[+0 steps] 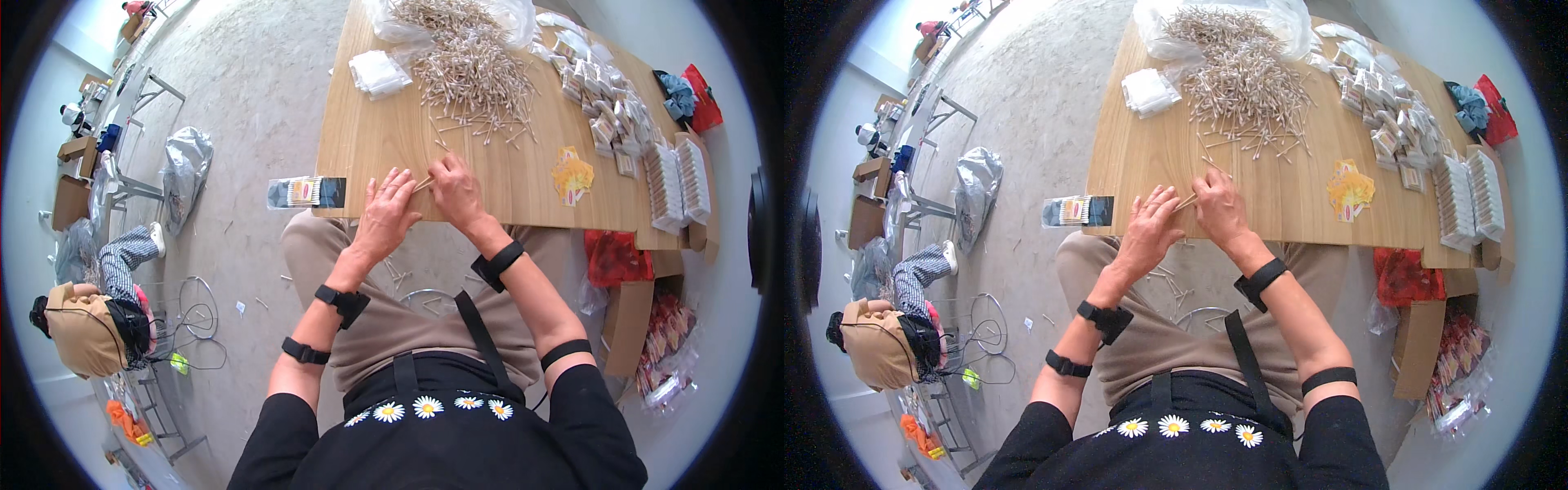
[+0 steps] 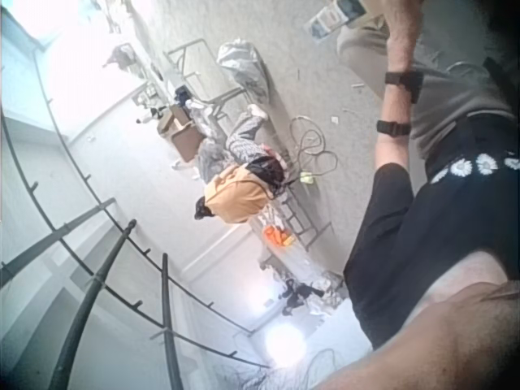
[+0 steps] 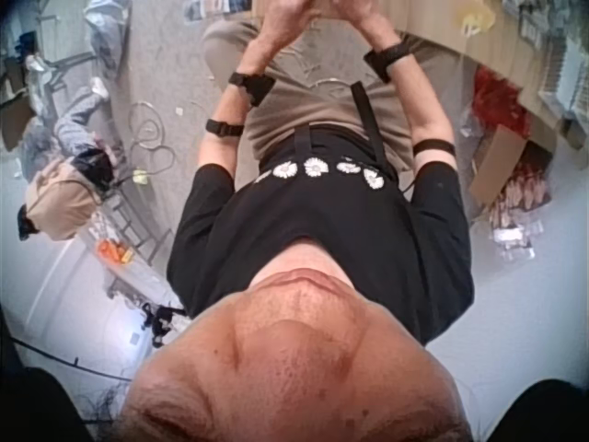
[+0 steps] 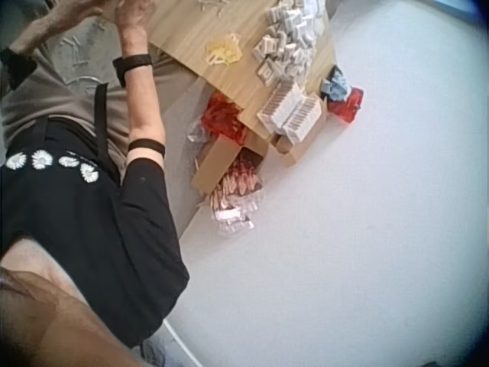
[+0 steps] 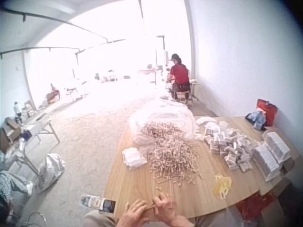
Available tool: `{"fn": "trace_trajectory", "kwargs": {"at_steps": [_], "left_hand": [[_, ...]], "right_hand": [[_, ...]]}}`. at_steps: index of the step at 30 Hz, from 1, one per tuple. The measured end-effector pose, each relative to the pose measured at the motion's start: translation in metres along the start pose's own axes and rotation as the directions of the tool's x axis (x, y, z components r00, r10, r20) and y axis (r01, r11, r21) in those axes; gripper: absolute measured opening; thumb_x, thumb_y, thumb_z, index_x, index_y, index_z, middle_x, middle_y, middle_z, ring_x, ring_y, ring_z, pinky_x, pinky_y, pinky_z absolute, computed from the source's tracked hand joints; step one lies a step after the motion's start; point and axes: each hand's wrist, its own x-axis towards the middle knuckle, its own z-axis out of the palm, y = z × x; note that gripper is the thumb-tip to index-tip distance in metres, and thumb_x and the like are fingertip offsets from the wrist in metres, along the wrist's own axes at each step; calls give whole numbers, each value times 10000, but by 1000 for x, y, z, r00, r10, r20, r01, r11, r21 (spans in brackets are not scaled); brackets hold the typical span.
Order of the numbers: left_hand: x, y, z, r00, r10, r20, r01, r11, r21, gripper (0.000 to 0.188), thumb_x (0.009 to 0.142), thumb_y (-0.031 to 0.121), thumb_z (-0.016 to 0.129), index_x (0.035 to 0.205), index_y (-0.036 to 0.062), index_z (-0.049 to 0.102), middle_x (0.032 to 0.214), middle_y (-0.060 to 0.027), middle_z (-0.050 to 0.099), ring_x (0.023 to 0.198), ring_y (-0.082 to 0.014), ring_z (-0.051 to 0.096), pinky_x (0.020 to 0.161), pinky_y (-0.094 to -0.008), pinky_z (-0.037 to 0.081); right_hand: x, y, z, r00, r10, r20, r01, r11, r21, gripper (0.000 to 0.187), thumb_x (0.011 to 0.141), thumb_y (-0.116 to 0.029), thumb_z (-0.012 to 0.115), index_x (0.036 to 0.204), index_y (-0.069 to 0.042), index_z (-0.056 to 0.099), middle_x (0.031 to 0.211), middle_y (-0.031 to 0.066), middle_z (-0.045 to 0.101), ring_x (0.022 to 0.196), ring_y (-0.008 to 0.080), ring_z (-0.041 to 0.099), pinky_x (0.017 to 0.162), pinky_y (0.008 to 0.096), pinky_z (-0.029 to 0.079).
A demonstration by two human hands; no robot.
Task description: Counting and packaging small wooden-stemmed swabs into plastic bags.
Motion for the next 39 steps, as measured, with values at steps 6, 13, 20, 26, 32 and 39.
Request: {"fn": "trace_trajectory", "kwargs": {"at_steps": [6, 13, 20, 26, 32, 39], "left_hand": [[-22, 12, 20, 992, -107, -73, 120, 972, 204, 935, 796, 403, 754, 1512, 15, 295, 1589, -160, 265, 1485, -318, 226, 1185, -548, 170], [-17, 16, 28, 987, -145, -68, 159, 932, 325, 1131, 697, 510, 793, 1539, 15, 222, 1623, -146, 182, 1510, -296, 153, 1182, -586, 108], [-3, 16, 36, 982, -149, -119, 182, 920, 348, 1211, 629, 514, 833, 1541, 16, 210, 1627, -135, 173, 1517, -276, 140, 1175, -614, 74], [6, 21, 35, 993, -90, -79, 113, 914, 390, 1213, 595, 434, 867, 1533, 4, 229, 1617, -154, 199, 1512, -291, 160, 1189, -593, 83], [14, 17, 38, 999, -29, -32, 37, 951, 308, 1159, 589, 341, 873, 1517, -1, 270, 1601, -183, 226, 1501, -321, 186, 1211, -502, 157], [15, 18, 46, 993, -32, -112, 66, 950, 306, 1153, 571, 299, 882, 1517, 19, 286, 1596, -154, 254, 1493, -293, 220, 1200, -531, 176]], "right_hand": [[-12, -15, -3, 994, 104, 42, -106, 993, 49, 200, 744, -9, 675, 936, -17, 621, 955, 156, 566, 975, 349, 593, 783, 435, 525], [-3, -2, -8, 999, -12, -38, 15, 997, 71, 247, 703, -3, 687, 944, -1, 631, 981, 172, 566, 1007, 369, 566, 867, 444, 494], [-17, -16, 1, 999, 44, 1, -44, 993, 111, 135, 728, 12, 651, 857, -5, 616, 947, 179, 575, 947, 369, 589, 805, 450, 512], [-24, -23, 7, 977, 213, -10, -213, 977, 32, 49, 798, -31, 624, 842, -16, 610, 911, 173, 588, 870, 367, 623, 731, 459, 531], [-7, -4, 0, 956, 290, -43, -288, 957, 40, 61, 824, -78, 617, 854, -25, 614, 917, 179, 600, 861, 370, 643, 726, 455, 542], [16, 7, 4, 955, 294, -31, -296, 948, -117, 75, 830, -101, 627, 874, -41, 618, 940, 166, 624, 828, 368, 665, 710, 468, 545]]}}
